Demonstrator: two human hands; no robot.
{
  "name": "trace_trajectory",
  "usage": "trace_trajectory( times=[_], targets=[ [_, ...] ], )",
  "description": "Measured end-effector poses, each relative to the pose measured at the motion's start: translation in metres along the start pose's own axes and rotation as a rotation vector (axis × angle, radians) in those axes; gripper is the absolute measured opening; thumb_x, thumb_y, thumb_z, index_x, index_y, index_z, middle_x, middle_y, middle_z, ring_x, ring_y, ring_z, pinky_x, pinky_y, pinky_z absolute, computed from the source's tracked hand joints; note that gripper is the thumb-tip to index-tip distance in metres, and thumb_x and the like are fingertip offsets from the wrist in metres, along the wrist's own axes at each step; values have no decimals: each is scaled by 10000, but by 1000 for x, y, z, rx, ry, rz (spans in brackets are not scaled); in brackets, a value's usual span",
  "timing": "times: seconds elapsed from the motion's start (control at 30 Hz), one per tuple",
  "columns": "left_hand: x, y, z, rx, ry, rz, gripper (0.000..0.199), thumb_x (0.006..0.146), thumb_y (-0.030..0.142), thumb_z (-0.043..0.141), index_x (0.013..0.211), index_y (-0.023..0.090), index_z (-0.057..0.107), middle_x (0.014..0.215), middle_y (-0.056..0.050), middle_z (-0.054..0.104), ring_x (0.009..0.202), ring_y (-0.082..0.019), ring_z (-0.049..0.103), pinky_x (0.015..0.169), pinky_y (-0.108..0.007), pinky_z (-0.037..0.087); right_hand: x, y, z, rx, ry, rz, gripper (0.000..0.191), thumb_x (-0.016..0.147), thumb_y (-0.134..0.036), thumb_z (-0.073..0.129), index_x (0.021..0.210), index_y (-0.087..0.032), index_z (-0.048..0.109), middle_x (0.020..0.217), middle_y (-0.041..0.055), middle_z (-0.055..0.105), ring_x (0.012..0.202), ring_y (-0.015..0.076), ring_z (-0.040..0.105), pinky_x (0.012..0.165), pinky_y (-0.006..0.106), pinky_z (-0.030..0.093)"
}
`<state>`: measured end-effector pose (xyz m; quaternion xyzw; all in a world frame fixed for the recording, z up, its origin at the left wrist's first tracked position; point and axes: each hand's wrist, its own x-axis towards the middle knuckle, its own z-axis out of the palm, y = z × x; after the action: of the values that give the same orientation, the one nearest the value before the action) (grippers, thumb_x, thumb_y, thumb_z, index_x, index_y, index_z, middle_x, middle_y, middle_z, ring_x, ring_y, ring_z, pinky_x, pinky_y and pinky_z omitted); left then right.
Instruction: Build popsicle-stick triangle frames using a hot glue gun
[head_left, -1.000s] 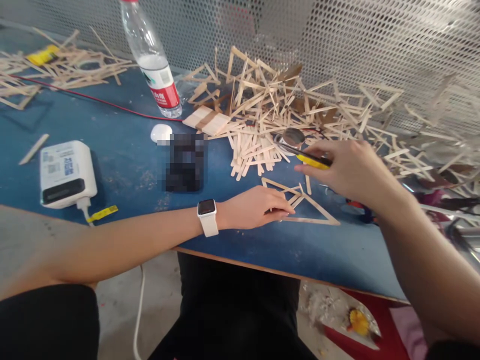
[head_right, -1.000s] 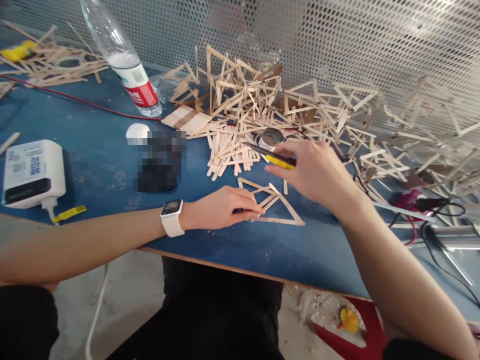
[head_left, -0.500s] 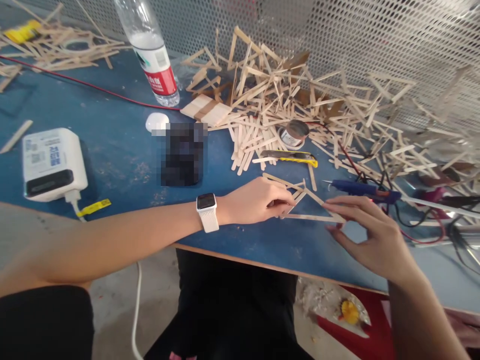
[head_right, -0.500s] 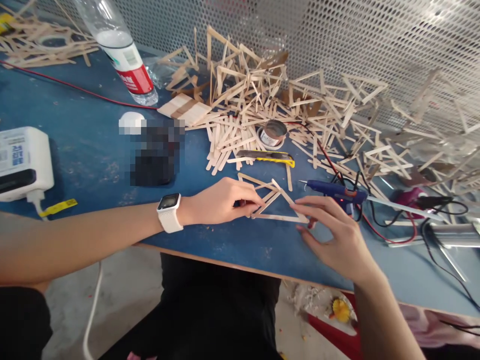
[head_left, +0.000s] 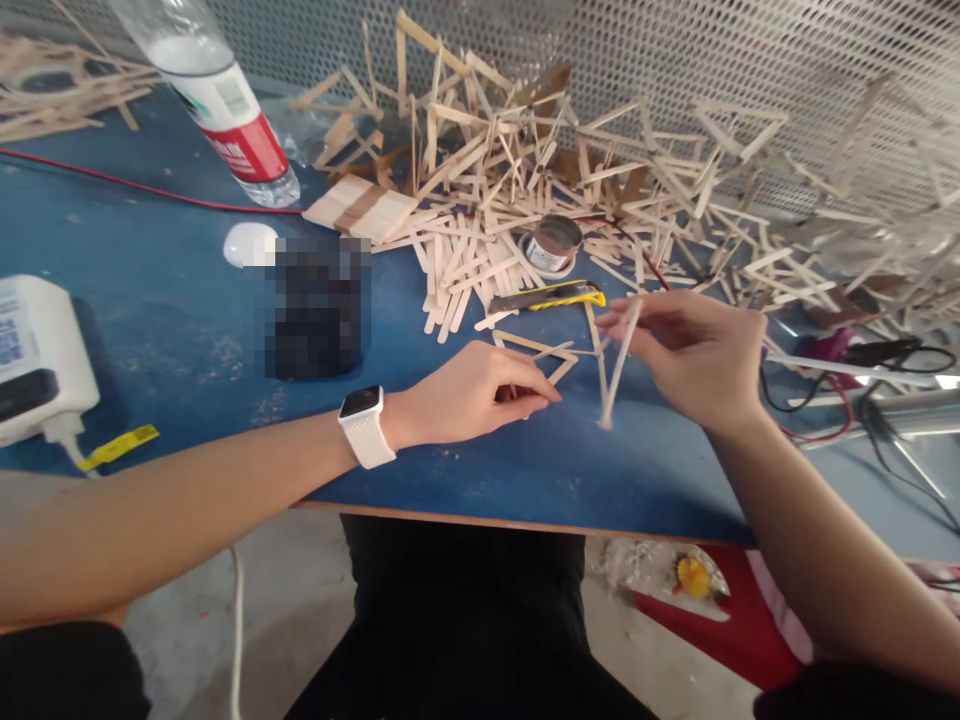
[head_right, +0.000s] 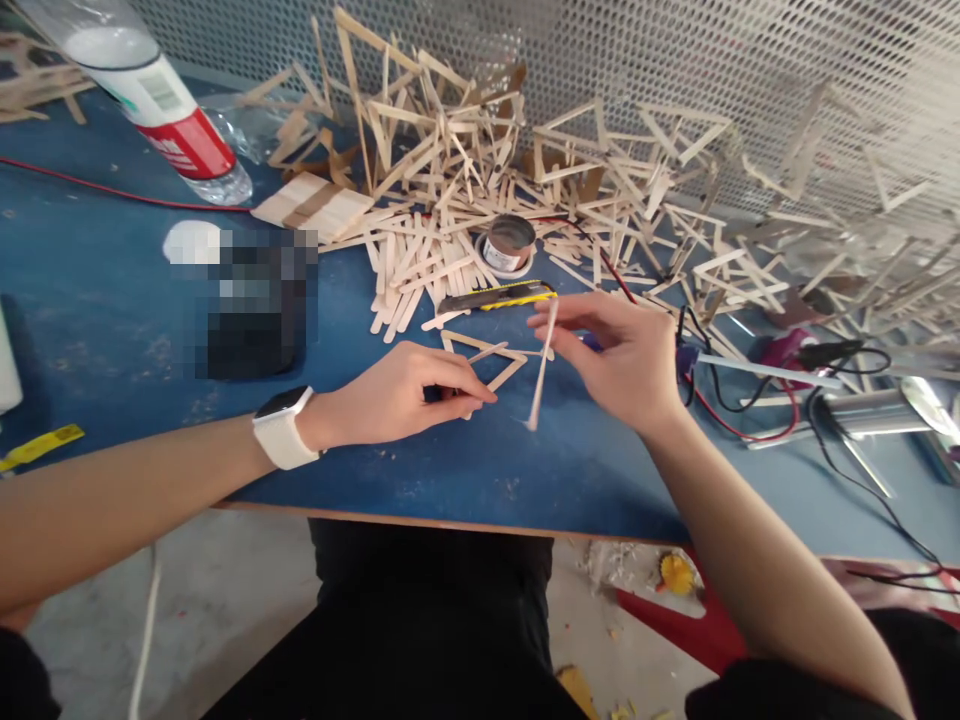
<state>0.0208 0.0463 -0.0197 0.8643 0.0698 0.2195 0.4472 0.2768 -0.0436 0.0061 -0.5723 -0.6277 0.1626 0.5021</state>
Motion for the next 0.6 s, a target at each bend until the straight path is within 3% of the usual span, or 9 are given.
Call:
trace_trajectory(
  times=[0.1, 0.23, 0.37, 0.47, 0.6],
  targets=[
    [0, 0, 1, 34, -37, 29, 158, 1065, 163, 694, 1127, 175, 839, 1099, -71, 836, 927, -168, 797, 862, -295, 611, 13, 2, 3, -4, -66, 12, 166, 915, -314, 874, 1077, -348, 859, 1042, -6, 856, 953, 244, 822, 920, 492, 703],
    [0, -1, 4, 98, -79, 56, 158, 1080, 188, 682, 1112, 181, 837, 1113, -81, 811, 977, -186, 784, 917, -310, 603, 22, -1, 5, -66, -131, -49, 197, 957, -323, 833, 1131, -412, 856, 1090, 4, 827, 974, 262, 775, 835, 486, 661],
    [1, -1, 6, 159, -122, 57, 179, 1101, 200, 645, 1109, 186, 823, 1127, -83, 793, 1019, -195, 762, 966, -320, 589, 30, -9, 12, -78, -180, -79, 203, 991, -283, 782, 1167, -370, 837, 1050, 18, 810, 922, 219, 738, 804, 425, 617],
    [2, -2, 6, 140, -143, 33, 177, 1098, 198, 643, 1106, 188, 819, 1163, -84, 786, 1022, -192, 762, 974, -318, 584, 33, -14, 22, 18, -183, -19, 269, 957, -259, 812, 1219, -286, 759, 976, 5, 785, 873, 170, 737, 809, 359, 614],
    [2, -2, 6, 103, -127, 30, 164, 1087, 193, 654, 1074, 195, 818, 1152, -69, 789, 1006, -185, 761, 974, -317, 577, 35, -21, 33, 49, -150, 33, 190, 894, -291, 862, 947, -244, 685, 889, -4, 765, 754, 147, 712, 728, 327, 593]
  ],
)
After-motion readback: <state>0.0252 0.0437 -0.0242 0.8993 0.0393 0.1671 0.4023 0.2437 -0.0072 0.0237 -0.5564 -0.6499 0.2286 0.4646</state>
